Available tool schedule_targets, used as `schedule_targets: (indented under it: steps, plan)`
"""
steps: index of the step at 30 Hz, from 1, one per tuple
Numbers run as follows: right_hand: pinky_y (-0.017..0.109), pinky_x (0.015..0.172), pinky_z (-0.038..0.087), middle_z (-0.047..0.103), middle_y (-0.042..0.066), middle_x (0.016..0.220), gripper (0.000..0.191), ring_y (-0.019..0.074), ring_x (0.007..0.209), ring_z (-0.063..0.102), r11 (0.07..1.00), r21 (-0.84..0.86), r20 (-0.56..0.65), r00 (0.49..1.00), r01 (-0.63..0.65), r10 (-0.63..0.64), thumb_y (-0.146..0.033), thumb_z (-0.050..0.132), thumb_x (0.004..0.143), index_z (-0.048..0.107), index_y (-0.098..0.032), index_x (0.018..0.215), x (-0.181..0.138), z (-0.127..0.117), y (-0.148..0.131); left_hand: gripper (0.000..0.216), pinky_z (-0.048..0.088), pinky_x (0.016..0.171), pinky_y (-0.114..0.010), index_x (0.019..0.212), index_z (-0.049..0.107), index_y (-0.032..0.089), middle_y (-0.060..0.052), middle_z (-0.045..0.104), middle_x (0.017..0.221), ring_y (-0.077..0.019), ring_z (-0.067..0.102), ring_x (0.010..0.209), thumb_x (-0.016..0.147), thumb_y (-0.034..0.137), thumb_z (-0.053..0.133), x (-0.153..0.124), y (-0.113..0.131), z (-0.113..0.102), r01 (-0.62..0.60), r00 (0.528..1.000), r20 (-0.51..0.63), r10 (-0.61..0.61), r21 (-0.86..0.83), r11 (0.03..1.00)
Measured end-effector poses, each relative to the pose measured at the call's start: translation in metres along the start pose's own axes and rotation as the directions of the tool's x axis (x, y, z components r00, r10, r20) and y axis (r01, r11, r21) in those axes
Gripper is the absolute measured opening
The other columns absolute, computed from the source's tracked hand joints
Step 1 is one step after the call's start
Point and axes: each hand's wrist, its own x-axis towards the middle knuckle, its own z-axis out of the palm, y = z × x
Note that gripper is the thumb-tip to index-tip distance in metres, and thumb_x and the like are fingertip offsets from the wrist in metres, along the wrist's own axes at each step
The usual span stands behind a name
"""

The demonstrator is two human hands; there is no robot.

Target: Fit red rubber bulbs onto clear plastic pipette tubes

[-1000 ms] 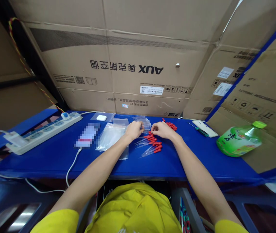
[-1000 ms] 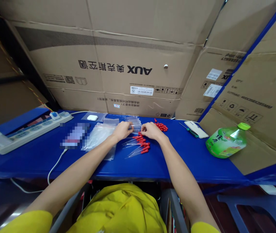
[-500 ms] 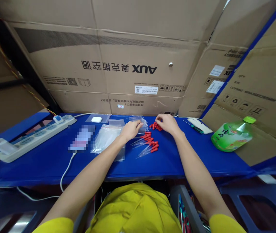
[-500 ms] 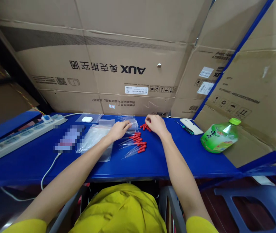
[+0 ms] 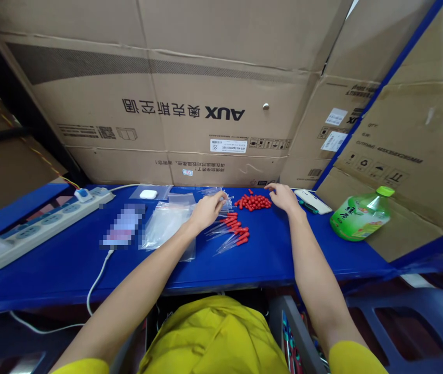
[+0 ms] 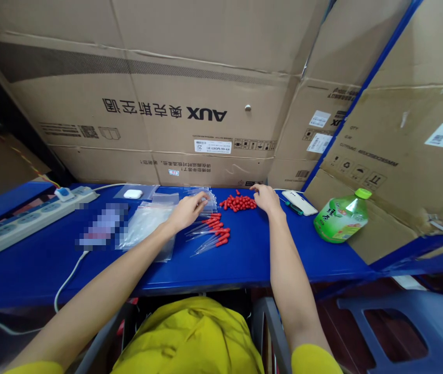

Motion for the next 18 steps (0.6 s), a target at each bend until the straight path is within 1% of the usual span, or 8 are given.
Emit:
schedule_targets:
  steps: [3, 4, 6, 8, 9, 13, 15, 18]
  plan:
    - [0.033, 0.101, 0.051, 0.078, 0.006, 0.116, 0.041, 0.0230, 0.111, 0.071, 0.999, 0.032, 0.052, 0.998, -0.030, 0.028, -0.008, 0.055, 0.086, 0.076, -0.024, 0.118, 0.001, 0.001, 0.013, 0.019, 0.045, 0.078, -0.032, 0.105, 0.073, 0.022, -0.009, 0.074, 0.101, -0.0251, 0.069, 0.090, 0.100, 0.026, 0.055, 0.001, -0.003, 0.000, 0.012, 0.997, -0.083, -0.009, 0.036, 0.999]
    - [0.032, 0.099, 0.052, 0.079, 0.006, 0.114, 0.041, 0.0220, 0.107, 0.072, 0.999, 0.041, 0.089, 0.996, -0.033, 0.030, -0.008, 0.057, 0.085, 0.076, -0.024, 0.117, 0.001, 0.002, 0.016, 0.017, 0.045, 0.078, -0.033, 0.102, 0.075, 0.022, -0.009, 0.075, 0.100, -0.0249, 0.069, 0.088, 0.098, 0.027, 0.059, 0.002, -0.003, 0.000, 0.045, 0.995, -0.095, -0.041, 0.037, 0.998]
    - [0.029, 0.094, 0.053, 0.080, 0.006, 0.107, 0.040, 0.0203, 0.099, 0.073, 0.998, 0.058, 0.162, 0.986, -0.039, 0.029, -0.007, 0.059, 0.084, 0.077, -0.022, 0.116, 0.001, 0.004, 0.021, 0.014, 0.045, 0.076, -0.033, 0.100, 0.076, 0.022, -0.007, 0.076, 0.093, -0.0232, 0.069, 0.081, 0.093, 0.030, 0.067, 0.003, -0.004, -0.001, 0.144, 0.985, -0.093, -0.144, -0.007, 0.990]
    - [0.027, 0.088, 0.053, 0.081, 0.005, 0.100, 0.039, 0.0189, 0.093, 0.074, 0.996, 0.077, 0.203, 0.979, -0.050, 0.034, -0.005, 0.060, 0.082, 0.076, -0.020, 0.115, 0.001, 0.007, 0.023, 0.017, 0.046, 0.074, -0.032, 0.101, 0.075, 0.023, -0.004, 0.077, 0.084, -0.0209, 0.068, 0.074, 0.088, 0.032, 0.074, 0.005, -0.006, -0.001, 0.224, 0.968, -0.090, -0.235, -0.110, 0.968]
    - [0.026, 0.086, 0.053, 0.081, 0.005, 0.097, 0.039, 0.0184, 0.090, 0.074, 0.995, 0.086, 0.210, 0.977, -0.056, 0.037, -0.004, 0.060, 0.082, 0.076, -0.019, 0.114, 0.001, 0.008, 0.023, 0.019, 0.046, 0.072, -0.031, 0.101, 0.074, 0.022, -0.002, 0.076, 0.081, -0.0197, 0.067, 0.071, 0.085, 0.032, 0.076, 0.006, -0.007, 0.000, 0.242, 0.960, -0.096, -0.261, -0.172, 0.955]
    - [0.024, 0.083, 0.052, 0.080, 0.004, 0.091, 0.038, 0.0171, 0.087, 0.073, 0.993, 0.097, 0.199, 0.979, -0.070, 0.050, -0.002, 0.060, 0.080, 0.075, -0.018, 0.111, 0.002, 0.011, 0.021, 0.020, 0.044, 0.063, -0.027, 0.089, 0.072, 0.020, -0.001, 0.073, 0.073, -0.0152, 0.062, 0.061, 0.080, 0.037, 0.079, 0.009, -0.013, 0.005, 0.244, 0.941, -0.119, -0.315, -0.405, 0.881]
    - [0.024, 0.083, 0.051, 0.080, 0.003, 0.089, 0.039, 0.0166, 0.086, 0.072, 0.993, 0.097, 0.189, 0.981, -0.071, 0.052, -0.001, 0.061, 0.079, 0.074, -0.018, 0.110, 0.004, 0.011, 0.020, 0.022, 0.044, 0.059, -0.026, 0.083, 0.073, 0.019, -0.002, 0.073, 0.074, -0.0134, 0.059, 0.057, 0.077, 0.038, 0.080, 0.010, -0.014, 0.007, 0.261, 0.931, -0.093, -0.352, -0.504, 0.824]
    - [0.023, 0.084, 0.050, 0.079, 0.002, 0.088, 0.040, 0.0160, 0.085, 0.071, 0.993, 0.097, 0.169, 0.984, -0.071, 0.054, -0.001, 0.062, 0.077, 0.073, -0.018, 0.111, 0.006, 0.010, 0.019, 0.024, 0.045, 0.056, -0.026, 0.082, 0.075, 0.018, -0.003, 0.074, 0.077, -0.0114, 0.056, 0.052, 0.072, 0.038, 0.083, 0.010, -0.009, 0.005, 0.311, 0.910, -0.023, -0.414, -0.621, 0.719]
